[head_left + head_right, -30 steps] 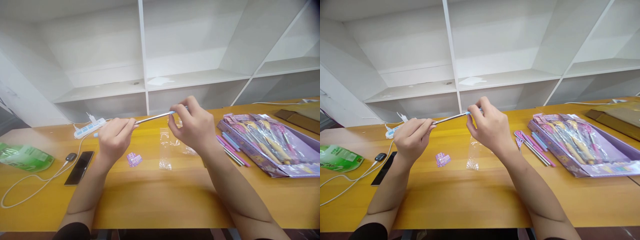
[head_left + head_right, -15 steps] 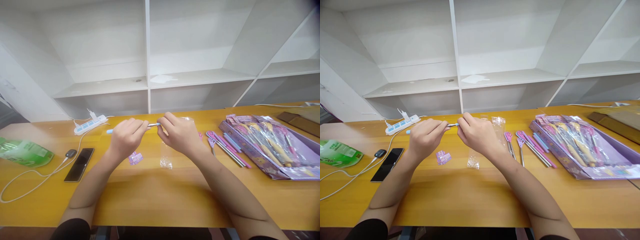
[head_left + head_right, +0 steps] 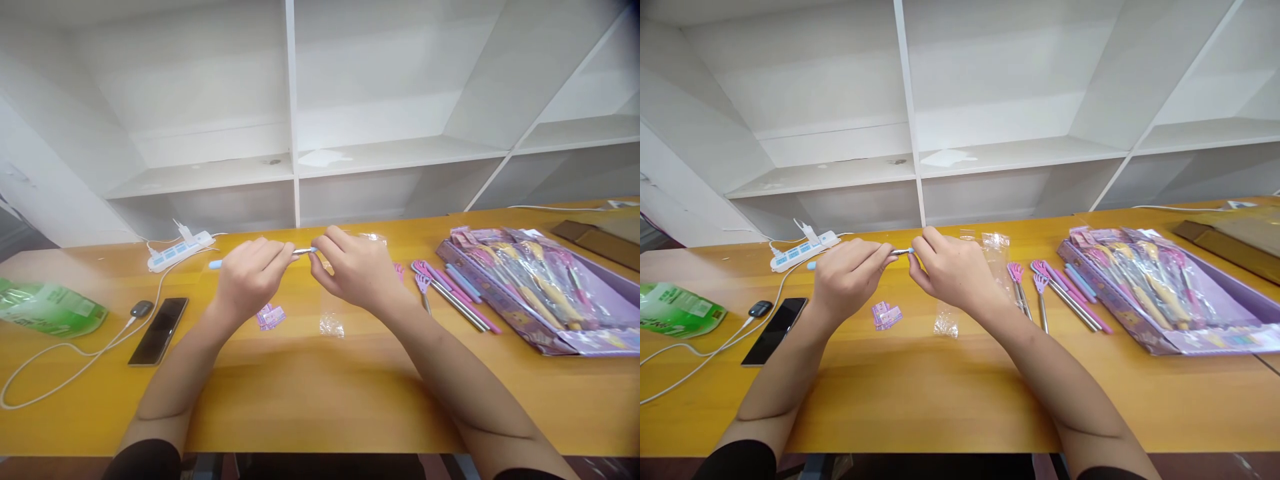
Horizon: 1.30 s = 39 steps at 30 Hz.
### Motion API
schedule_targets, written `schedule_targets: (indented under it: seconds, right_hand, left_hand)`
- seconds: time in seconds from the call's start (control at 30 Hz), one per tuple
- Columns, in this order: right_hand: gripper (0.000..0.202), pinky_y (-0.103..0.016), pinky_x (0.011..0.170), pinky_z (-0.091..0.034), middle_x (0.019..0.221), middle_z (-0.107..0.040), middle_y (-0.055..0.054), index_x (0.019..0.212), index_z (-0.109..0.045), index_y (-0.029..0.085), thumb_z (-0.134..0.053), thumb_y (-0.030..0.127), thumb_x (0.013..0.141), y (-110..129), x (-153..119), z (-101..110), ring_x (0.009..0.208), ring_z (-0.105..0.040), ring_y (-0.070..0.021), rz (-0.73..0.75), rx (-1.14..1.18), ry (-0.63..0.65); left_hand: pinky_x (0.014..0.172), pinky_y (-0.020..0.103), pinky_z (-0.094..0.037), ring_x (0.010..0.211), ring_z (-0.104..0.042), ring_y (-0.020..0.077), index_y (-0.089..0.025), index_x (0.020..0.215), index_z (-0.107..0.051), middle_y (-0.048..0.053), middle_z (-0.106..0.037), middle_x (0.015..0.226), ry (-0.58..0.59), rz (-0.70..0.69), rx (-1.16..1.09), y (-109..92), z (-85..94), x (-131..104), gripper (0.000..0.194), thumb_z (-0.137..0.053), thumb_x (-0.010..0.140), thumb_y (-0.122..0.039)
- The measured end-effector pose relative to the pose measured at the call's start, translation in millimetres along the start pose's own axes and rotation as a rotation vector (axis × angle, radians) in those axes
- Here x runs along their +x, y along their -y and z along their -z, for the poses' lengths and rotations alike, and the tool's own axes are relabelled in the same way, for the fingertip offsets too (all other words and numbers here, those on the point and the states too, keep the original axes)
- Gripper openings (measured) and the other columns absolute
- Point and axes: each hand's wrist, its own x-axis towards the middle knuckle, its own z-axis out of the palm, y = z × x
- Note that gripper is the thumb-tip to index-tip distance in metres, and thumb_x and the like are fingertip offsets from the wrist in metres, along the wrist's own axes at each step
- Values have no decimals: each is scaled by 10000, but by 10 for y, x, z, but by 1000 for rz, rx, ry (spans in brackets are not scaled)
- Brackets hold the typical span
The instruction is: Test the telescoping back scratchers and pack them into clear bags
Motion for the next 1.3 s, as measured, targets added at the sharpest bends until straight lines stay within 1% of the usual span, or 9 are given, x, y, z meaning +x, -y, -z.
schedule_targets:
  seconds: [0.23, 0.37, 0.43, 0.6, 0.73, 0.97, 1.07, 1.2, 1.3]
  right_hand:
    - [328, -288, 515, -177, 748, -553, 17, 818, -646, 178, -527, 320, 1089, 0, -3, 0, 575, -236, -113, -5, 0, 16]
    - [329, -286, 518, -178, 737, -542, 22, 802, -634, 179, -538, 322, 1082, 8, 0, 10, 584, -221, -114, -2, -3, -3]
    - [304, -285, 520, -178, 733, -533, 25, 789, -620, 181, -539, 282, 1064, 8, 0, 16, 592, -203, -119, -2, 3, 5]
    - [208, -291, 535, -161, 730, -503, 26, 773, -587, 188, -515, 125, 957, -20, -13, 13, 615, -171, -135, 3, -3, 53]
    - [215, -310, 545, -129, 729, -497, 21, 793, -591, 194, -497, 93, 959, -34, -15, 0, 610, -179, -141, -22, -19, 104]
    - [277, -312, 548, -142, 756, -584, 23, 848, -631, 213, -475, 5, 942, -65, -24, 27, 592, -250, -137, -58, -37, 72]
    - [301, -314, 558, -159, 772, -622, 18, 897, -670, 223, -472, 6, 961, -153, -13, 79, 606, -352, -127, -88, -65, 40]
    - [319, -292, 570, -215, 841, -710, -1, 963, -726, 222, -466, 45, 1016, -390, 16, 185, 662, -495, -114, -166, -75, -51]
    - [301, -291, 582, -237, 873, -731, -18, 985, -745, 217, -474, 95, 1035, -593, 13, 236, 672, -524, -119, -225, -97, -68]
  left_hand:
    - [562, 351, -324, 596, -577, 147, -205, 1086, -662, -2, -745, 773, 7, -5, -3, 1, 6, -3, 80, -730, 1048, -183]
    - [562, 348, -331, 605, -581, 150, -198, 1091, -669, 2, -755, 781, 7, -17, -4, 17, 9, -1, 91, -732, 1037, -159]
    - [561, 347, -334, 607, -588, 151, -197, 1080, -672, 4, -758, 783, 12, -14, -10, 22, 9, -1, 90, -735, 1033, -153]
    - [561, 345, -348, 619, -607, 154, -199, 1084, -676, 9, -778, 813, 24, -2, -26, 34, 16, -8, 83, -724, 1037, -151]
    - [568, 340, -358, 629, -624, 154, -208, 1102, -684, 8, -784, 822, 20, 1, -30, 51, 27, -12, 94, -718, 1037, -150]
    - [584, 338, -371, 636, -645, 158, -233, 1118, -696, 12, -792, 832, -12, 29, -13, 53, 39, -13, 103, -712, 1042, -164]
    - [584, 337, -369, 637, -632, 160, -238, 1088, -709, 11, -783, 818, -43, 37, 13, 130, 85, -13, 96, -727, 1030, -163]
    - [593, 342, -363, 658, -599, 167, -240, 1049, -733, 12, -771, 802, -101, 51, 70, 359, 193, -35, 110, -776, 990, -158]
    - [607, 352, -347, 672, -588, 174, -259, 1047, -749, 11, -771, 800, -130, 62, 104, 525, 252, -69, 82, -772, 1003, -193]
